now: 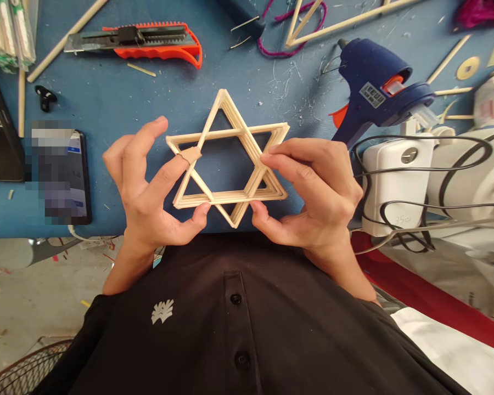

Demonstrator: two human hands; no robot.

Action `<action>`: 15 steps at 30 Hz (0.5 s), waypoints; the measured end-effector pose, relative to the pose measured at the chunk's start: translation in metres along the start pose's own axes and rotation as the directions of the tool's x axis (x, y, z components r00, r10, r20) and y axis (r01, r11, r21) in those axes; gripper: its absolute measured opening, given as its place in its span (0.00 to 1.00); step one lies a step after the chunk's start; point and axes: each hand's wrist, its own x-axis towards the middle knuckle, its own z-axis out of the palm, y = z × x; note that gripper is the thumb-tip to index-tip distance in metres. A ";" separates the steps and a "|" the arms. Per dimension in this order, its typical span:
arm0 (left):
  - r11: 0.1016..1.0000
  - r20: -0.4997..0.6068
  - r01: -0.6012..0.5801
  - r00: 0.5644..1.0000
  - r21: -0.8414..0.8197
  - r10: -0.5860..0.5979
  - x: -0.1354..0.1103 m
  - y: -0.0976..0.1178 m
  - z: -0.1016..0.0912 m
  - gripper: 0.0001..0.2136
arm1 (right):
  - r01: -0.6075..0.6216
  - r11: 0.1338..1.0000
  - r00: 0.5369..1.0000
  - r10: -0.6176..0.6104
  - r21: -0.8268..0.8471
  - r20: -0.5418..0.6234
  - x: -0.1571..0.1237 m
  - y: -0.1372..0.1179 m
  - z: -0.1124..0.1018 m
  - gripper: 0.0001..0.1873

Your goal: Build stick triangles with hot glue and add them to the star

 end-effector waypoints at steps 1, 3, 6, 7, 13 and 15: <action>1.000 -0.004 -0.006 1.000 0.003 0.006 -0.001 0.000 0.001 0.25 | 0.008 1.000 1.000 -0.008 -0.001 -0.009 0.000 0.000 0.000 0.24; 1.000 -0.019 -0.016 1.000 0.002 0.016 -0.002 -0.001 0.002 0.24 | 0.014 1.000 1.000 -0.014 -0.003 -0.009 0.000 0.001 0.001 0.24; 1.000 -0.029 -0.021 0.999 0.016 0.021 -0.001 -0.003 0.002 0.24 | 0.018 1.000 1.000 -0.018 0.004 -0.013 0.000 0.001 0.002 0.25; 0.999 -0.025 -0.022 0.999 0.031 0.022 -0.001 -0.003 0.002 0.23 | 0.011 1.000 1.000 -0.011 0.007 -0.015 0.000 0.001 0.002 0.25; 0.996 0.020 -0.040 0.999 0.075 0.039 0.002 -0.001 -0.003 0.25 | -0.030 0.999 1.000 0.030 0.019 -0.006 -0.001 -0.001 0.001 0.25; 0.998 0.036 -0.015 0.999 0.064 0.012 0.002 -0.001 -0.004 0.25 | -0.025 0.999 1.000 0.025 0.026 -0.002 0.000 -0.002 0.000 0.24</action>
